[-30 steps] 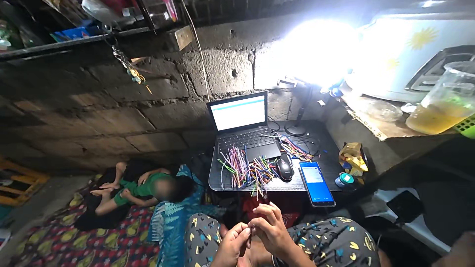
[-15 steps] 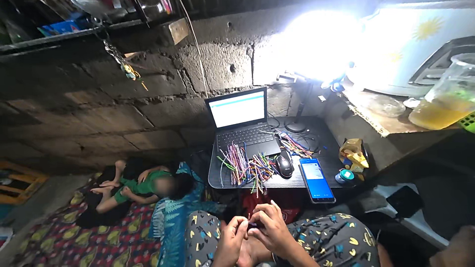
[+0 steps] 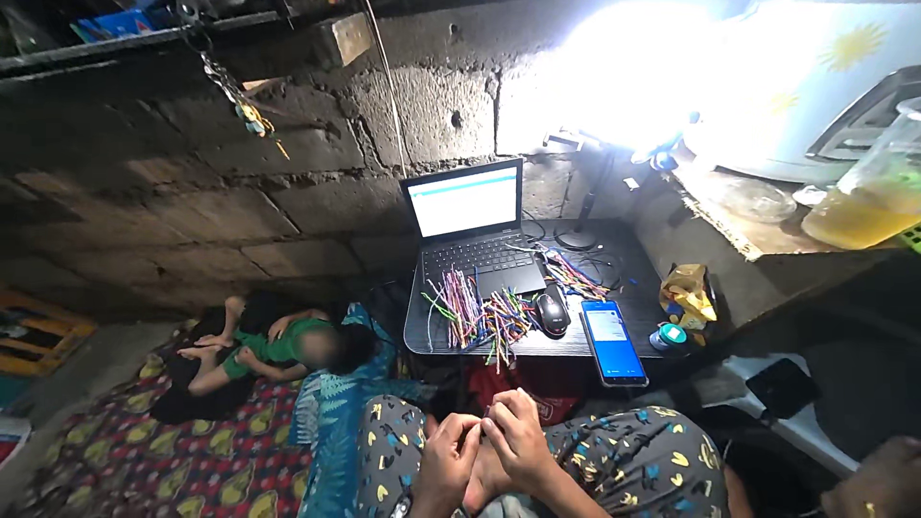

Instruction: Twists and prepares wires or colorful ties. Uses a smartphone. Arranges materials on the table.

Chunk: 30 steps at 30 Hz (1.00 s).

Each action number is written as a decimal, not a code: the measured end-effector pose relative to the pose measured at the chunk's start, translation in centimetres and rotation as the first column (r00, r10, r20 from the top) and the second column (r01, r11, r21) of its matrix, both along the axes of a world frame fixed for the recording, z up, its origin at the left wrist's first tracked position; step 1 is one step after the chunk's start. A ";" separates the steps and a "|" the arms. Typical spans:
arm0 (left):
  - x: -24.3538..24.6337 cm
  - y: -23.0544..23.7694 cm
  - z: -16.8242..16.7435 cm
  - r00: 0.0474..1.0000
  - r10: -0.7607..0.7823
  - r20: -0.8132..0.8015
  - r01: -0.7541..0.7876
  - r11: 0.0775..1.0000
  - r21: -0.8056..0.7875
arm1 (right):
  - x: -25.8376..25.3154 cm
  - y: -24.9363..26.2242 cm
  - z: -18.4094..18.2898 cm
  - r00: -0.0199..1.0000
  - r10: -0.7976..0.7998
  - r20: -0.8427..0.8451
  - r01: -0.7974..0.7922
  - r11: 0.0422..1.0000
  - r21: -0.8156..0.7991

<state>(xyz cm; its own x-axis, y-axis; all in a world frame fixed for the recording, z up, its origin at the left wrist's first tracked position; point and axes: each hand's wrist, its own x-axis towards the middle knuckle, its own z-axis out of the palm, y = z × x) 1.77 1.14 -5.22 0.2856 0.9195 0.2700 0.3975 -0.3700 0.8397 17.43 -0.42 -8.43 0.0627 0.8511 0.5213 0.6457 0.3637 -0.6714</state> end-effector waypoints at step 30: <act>0.0 0.0 -0.4 0.989 0.072 0.127 -0.043 0.975 -0.217 | 1.7 2.1 1.0 0.997 0.063 -0.033 -0.065 0.997 -0.052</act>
<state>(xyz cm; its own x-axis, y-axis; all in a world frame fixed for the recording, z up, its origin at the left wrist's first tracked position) 1.79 1.17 -5.59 0.2056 0.9737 0.0978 0.2924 -0.1565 0.9434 19.15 1.73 -7.39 0.0230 0.8805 0.4735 0.6004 0.3665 -0.7107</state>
